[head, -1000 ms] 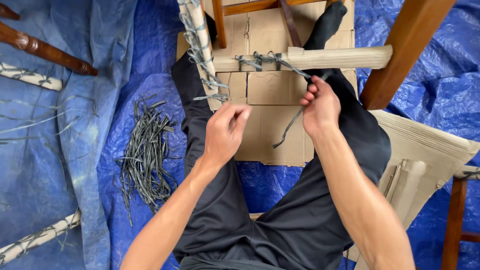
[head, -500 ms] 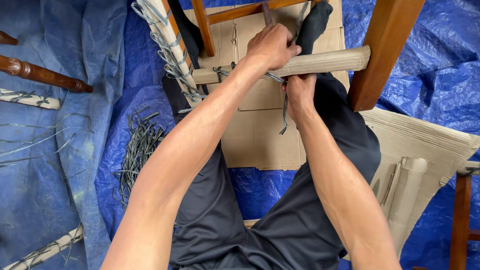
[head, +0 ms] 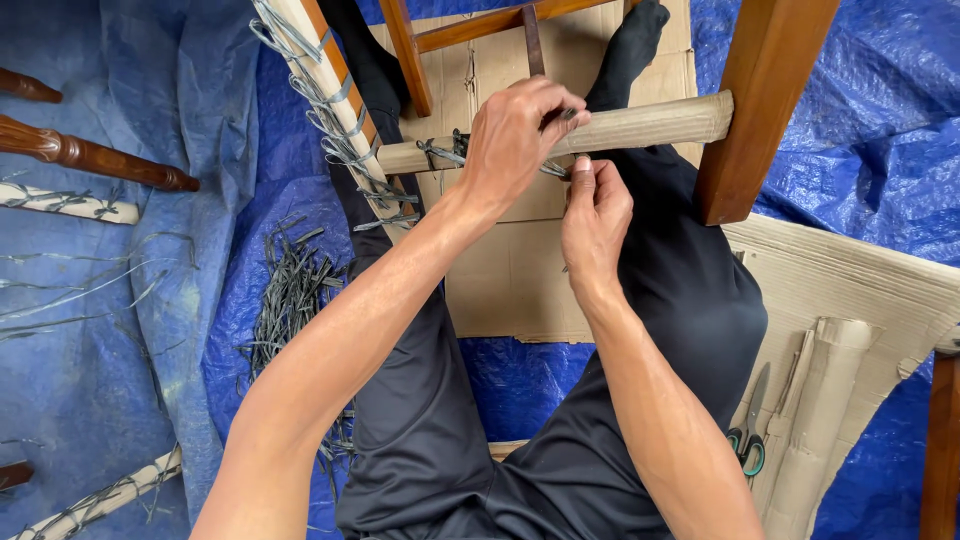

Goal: Weaving plastic strips around a wooden furniture frame to create a seat or surface.

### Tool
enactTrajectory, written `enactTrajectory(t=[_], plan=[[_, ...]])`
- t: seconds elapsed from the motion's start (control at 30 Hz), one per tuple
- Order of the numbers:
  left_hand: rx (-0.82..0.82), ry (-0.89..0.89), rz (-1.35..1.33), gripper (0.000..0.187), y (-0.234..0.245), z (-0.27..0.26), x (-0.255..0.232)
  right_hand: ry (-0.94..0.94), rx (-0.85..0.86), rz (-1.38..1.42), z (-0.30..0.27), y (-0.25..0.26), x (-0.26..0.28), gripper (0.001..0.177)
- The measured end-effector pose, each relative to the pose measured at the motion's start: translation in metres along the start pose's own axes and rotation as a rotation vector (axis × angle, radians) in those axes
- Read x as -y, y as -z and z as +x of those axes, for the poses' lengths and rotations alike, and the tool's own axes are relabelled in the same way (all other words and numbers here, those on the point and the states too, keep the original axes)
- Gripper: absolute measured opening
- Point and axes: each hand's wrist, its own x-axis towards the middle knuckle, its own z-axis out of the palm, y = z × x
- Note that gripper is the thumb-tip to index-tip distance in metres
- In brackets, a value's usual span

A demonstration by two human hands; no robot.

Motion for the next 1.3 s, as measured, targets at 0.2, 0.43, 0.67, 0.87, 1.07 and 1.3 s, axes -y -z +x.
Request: enactTrajectory(t=[0.2, 0.43, 0.67, 0.87, 1.07, 1.3], plan=[[-0.031, -0.247, 0.045, 0.023, 0.005, -0.019, 0.006, 0.217, 0.171, -0.167, 0.008, 0.025, 0.049, 0.026], [-0.016, -0.289, 0.171, 0.021, 0.007, -0.020, -0.001, 0.141, 0.321, -0.317, 0.077, 0.038, 0.069, 0.031], [-0.032, -0.416, 0.246, 0.019, 0.003, -0.021, -0.005, 0.081, 0.383, -0.277, 0.128, 0.015, 0.066, 0.033], [0.047, -0.211, 0.270, 0.016, -0.011, -0.019, 0.008, 0.421, 0.098, -0.168, 0.097, 0.014, 0.056, 0.027], [0.078, -0.051, 0.046, 0.023, -0.016, -0.013, 0.009, -0.007, 0.025, 0.226, 0.029, 0.035, 0.004, 0.040], [0.071, 0.036, 0.023, 0.023, -0.018, -0.008, 0.008, -0.018, 0.197, 0.242, 0.043, 0.010, -0.039, 0.041]])
